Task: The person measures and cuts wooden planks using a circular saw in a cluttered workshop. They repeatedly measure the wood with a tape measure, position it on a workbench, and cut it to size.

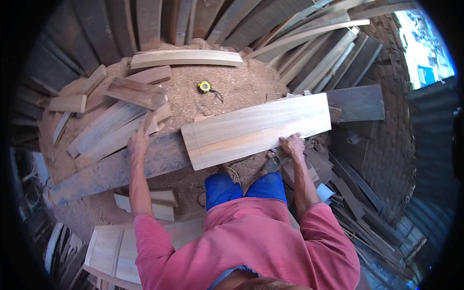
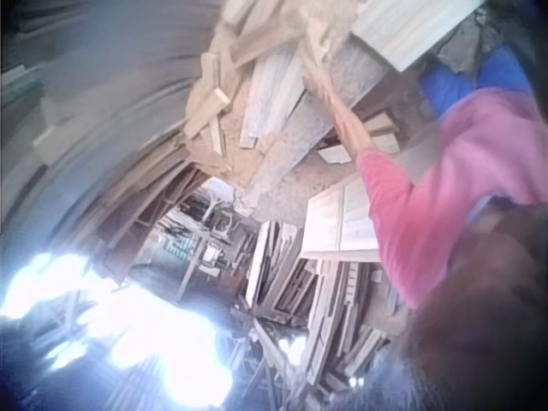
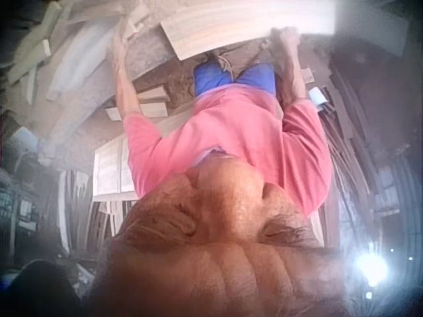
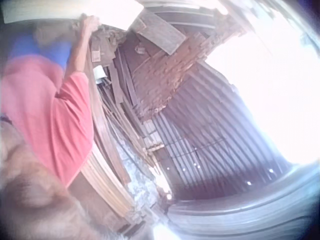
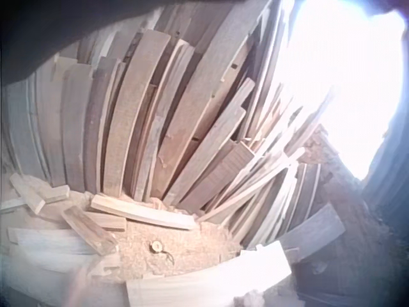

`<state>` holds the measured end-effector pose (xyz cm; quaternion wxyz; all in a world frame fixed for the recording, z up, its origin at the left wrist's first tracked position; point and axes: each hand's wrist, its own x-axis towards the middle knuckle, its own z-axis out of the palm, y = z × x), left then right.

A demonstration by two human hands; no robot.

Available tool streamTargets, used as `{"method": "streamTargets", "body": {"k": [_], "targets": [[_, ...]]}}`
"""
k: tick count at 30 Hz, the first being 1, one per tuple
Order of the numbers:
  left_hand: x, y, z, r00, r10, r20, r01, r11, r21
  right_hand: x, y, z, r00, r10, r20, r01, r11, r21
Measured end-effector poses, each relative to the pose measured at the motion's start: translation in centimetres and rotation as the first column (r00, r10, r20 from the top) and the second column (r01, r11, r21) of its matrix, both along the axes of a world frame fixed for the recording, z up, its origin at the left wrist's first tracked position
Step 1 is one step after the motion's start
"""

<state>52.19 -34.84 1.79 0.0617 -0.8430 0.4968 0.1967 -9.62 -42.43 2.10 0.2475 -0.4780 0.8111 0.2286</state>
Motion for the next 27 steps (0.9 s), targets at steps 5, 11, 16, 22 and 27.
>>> {"method": "streamTargets", "body": {"k": [5,11,16,22,27], "targets": [[-0.3,0.2,-1.7,0.98,0.17,-0.107,-0.171,0.985,0.001,-0.4,0.5,-0.7,0.999,-0.022,0.023,0.023,0.999,-0.04],[-7.6,0.0,-3.8,0.989,0.086,0.121,-0.051,0.962,-0.269,0.6,0.2,0.3,0.998,-0.001,0.067,0.004,0.999,-0.051],[-20.6,-3.8,-2.6,0.929,-0.362,0.08,0.365,0.854,-0.372,-0.2,0.9,0.7,0.994,-0.013,0.11,0.023,0.996,-0.092],[-30.3,-9.4,-3.3,0.875,-0.394,-0.282,0.388,0.918,-0.08,-7.4,5.2,-6.0,0.806,-0.123,0.579,0.465,0.737,-0.491],[-31.4,-12.2,0.0,0.898,-0.282,-0.338,0.355,0.918,0.175,-12.0,6.9,-8.9,-0.001,-0.459,0.888,0.899,0.389,0.203]]}}
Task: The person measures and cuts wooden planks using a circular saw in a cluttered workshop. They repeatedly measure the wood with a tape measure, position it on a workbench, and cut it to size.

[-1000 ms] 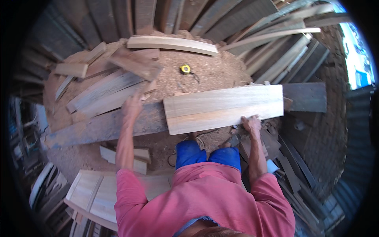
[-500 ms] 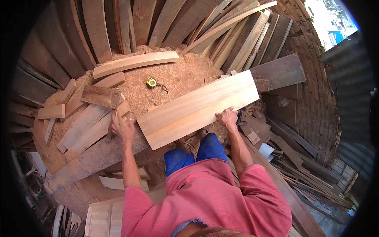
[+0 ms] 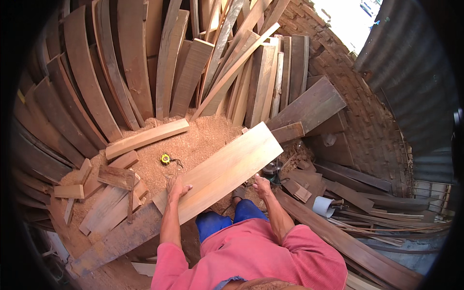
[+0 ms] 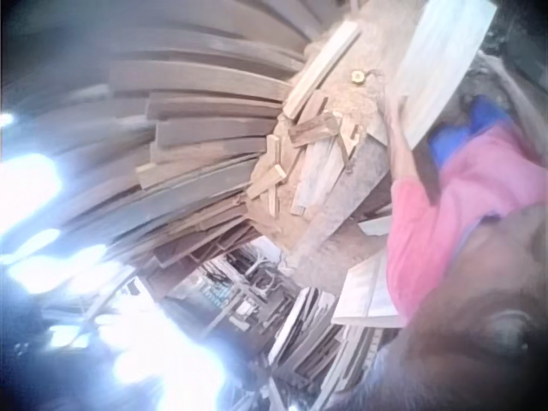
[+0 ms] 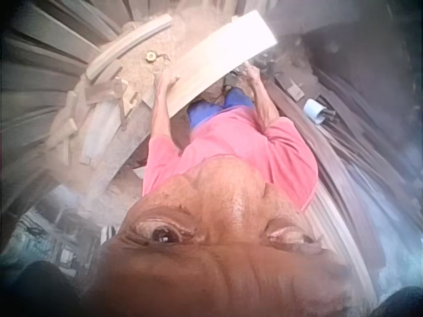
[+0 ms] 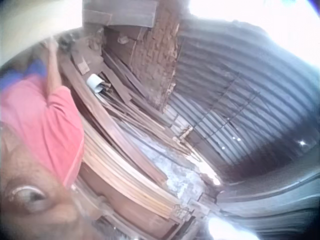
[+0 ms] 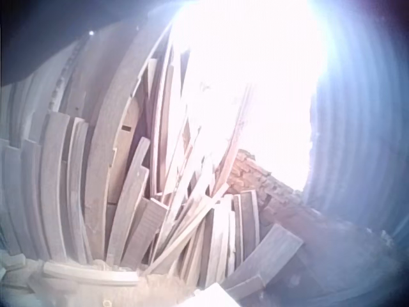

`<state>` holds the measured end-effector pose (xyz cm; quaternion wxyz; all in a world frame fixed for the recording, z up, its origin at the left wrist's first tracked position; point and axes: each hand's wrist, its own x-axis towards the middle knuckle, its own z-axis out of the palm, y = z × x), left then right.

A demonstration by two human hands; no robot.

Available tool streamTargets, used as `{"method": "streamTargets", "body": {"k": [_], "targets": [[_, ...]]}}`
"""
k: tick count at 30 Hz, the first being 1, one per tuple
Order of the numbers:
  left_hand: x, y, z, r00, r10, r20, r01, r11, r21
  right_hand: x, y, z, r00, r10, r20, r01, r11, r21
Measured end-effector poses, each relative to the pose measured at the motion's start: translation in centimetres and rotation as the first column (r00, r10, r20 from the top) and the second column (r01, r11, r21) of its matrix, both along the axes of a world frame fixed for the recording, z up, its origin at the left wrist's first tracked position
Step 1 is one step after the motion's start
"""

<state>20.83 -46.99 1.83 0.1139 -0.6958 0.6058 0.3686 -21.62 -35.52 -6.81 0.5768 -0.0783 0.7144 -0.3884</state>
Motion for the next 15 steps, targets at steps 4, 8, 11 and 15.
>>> {"method": "streamTargets", "body": {"k": [4,8,11,15], "targets": [[-0.2,-0.6,0.5,0.998,0.027,0.058,-0.032,0.996,0.08,2.5,-4.0,0.8,0.897,-0.213,0.386,0.199,0.977,0.078],[-0.6,-0.2,-1.1,0.992,-0.08,0.097,0.085,0.995,-0.052,3.8,-5.9,-0.4,0.876,-0.358,0.324,0.349,0.933,0.088],[-1.1,-0.7,-0.8,0.992,-0.115,0.056,0.119,0.99,-0.076,4.2,-4.7,0.3,0.855,-0.383,0.35,0.408,0.913,0.004],[0.3,0.6,-0.2,0.988,-0.136,-0.07,0.141,0.987,0.071,5.0,-0.8,0.0,0.756,-0.478,0.447,0.561,0.825,-0.066]]}}
